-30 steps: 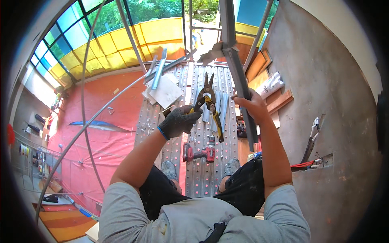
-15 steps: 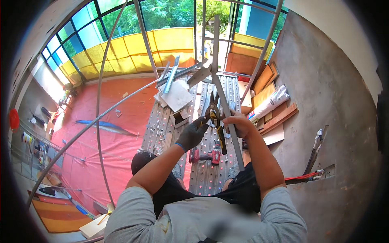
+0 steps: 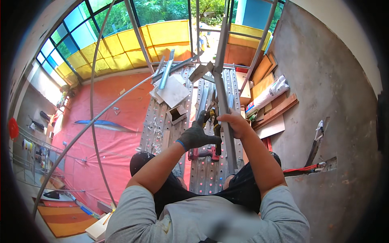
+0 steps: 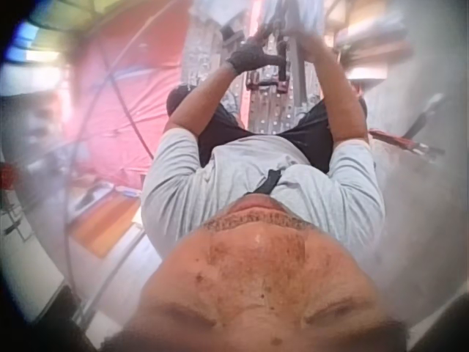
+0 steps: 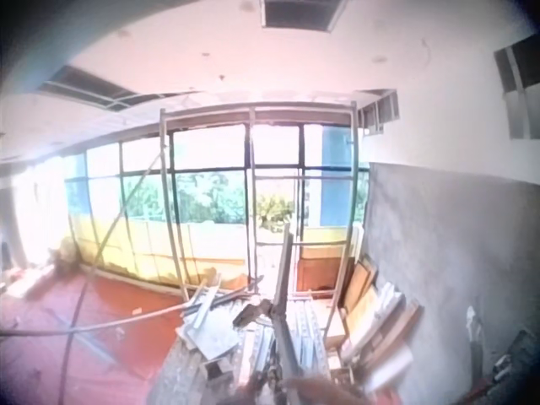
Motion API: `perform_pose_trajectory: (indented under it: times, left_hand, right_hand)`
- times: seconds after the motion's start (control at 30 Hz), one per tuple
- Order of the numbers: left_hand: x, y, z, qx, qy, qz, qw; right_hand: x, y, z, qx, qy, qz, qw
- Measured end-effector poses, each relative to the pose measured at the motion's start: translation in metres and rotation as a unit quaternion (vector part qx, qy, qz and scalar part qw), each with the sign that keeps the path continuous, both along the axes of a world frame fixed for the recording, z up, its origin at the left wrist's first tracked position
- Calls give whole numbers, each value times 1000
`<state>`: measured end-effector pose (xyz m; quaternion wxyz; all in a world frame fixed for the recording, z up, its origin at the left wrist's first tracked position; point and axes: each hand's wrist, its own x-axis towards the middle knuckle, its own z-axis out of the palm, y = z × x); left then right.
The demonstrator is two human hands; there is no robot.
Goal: The person uses a power drill to drive a screw into a metal stud and uses tin snips to cut notches into metal studs while sitting on a scaffold platform.
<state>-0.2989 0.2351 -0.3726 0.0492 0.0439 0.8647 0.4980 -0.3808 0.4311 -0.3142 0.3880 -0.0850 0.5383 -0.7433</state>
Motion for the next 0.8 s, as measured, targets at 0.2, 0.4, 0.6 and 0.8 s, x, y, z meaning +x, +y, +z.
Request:
perform_pose_trajectory:
  times: [0.2, 0.4, 0.6, 0.8]
  left_hand:
    - [1, 5, -17, -36, 3, 4, 999]
    - [-6, 5, -35, 106, 60, -3, 993]
    - [5, -26, -42, 305, -153, 119, 932]
    - [18, -19, 13, 333, -107, 120, 929]
  right_hand:
    - [14, -6, -1, -3, 27, -18, 999]
    - [14, -7, 4, 36, 58, -26, 997]
    - [-38, 23, -21, 342, 408, -167, 830]
    - [-60, 71, 43, 400, 397, -162, 810]
